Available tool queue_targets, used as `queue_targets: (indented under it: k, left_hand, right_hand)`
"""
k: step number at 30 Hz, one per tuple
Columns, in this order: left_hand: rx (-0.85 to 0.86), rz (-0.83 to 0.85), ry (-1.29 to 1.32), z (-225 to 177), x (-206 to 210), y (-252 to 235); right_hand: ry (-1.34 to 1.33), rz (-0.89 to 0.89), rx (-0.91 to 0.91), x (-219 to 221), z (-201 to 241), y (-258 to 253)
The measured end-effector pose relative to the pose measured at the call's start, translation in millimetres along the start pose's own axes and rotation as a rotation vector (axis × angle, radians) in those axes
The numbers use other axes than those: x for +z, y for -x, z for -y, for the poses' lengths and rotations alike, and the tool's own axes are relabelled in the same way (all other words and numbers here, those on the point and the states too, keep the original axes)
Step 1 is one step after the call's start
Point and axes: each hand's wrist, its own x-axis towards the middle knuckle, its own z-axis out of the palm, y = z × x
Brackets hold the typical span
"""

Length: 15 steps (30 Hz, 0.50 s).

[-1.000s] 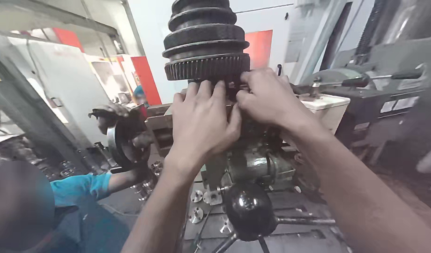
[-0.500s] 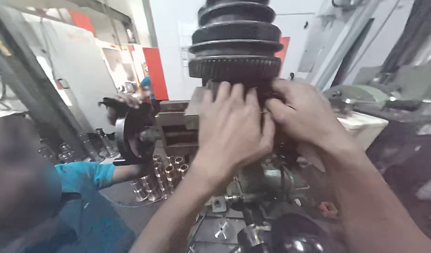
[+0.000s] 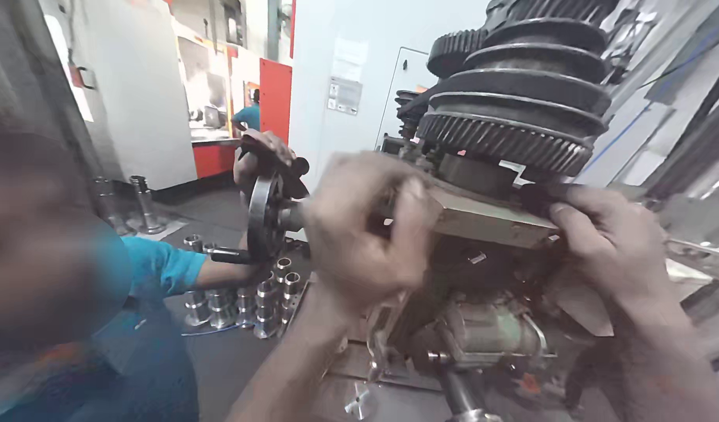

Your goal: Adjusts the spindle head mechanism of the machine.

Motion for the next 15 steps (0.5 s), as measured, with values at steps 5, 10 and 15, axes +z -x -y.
queue_targets:
  k: [5,10,15]
  left_hand:
    - [-0.616,0.268,0.075,106,30,-65]
    - [-0.633,0.727,0.099,124,88,-79]
    - [-0.722,0.735,0.187,133,97,-78]
  right_hand:
    - [0.054,-0.027,0.009,4,4,-4]
    - [0.060,-0.038,-0.013,5,1,-3]
    - [0.062,-0.080,-0.012,10,0,1]
